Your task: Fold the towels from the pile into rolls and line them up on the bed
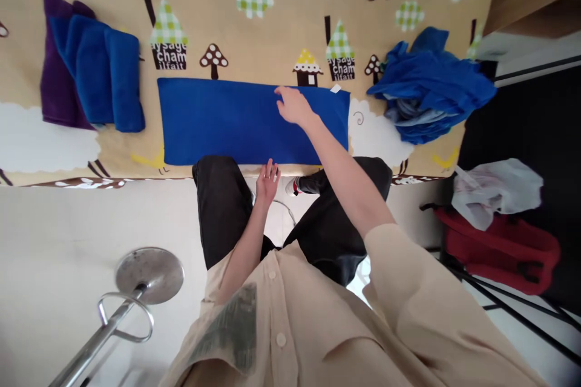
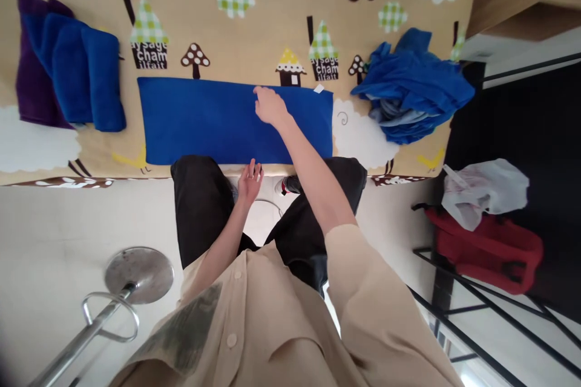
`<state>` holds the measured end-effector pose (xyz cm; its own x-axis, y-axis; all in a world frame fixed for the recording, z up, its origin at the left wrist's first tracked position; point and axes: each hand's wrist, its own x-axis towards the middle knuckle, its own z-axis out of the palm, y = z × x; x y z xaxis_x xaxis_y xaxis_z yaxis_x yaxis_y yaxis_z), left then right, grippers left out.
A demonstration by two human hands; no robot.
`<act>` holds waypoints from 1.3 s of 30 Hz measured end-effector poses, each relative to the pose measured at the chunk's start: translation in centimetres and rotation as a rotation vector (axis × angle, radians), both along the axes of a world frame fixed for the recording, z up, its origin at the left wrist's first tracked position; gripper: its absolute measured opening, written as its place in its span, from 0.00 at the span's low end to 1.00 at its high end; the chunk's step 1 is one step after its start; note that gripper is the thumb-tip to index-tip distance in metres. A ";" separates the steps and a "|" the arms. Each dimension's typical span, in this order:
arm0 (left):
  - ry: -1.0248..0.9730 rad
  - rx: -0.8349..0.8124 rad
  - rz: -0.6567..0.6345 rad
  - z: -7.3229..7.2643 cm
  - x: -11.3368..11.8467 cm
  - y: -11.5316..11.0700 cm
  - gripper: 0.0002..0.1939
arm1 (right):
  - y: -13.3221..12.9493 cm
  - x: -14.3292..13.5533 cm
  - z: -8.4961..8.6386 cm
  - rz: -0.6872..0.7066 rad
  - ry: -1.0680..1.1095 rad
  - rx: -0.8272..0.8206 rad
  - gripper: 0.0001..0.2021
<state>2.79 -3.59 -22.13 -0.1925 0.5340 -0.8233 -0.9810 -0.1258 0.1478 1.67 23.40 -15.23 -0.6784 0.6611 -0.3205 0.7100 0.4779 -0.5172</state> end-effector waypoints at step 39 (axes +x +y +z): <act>0.687 0.016 0.023 12.2 -7.9 -0.6 0.12 | 7.0 -0.6 15.9 -0.274 0.472 0.050 0.06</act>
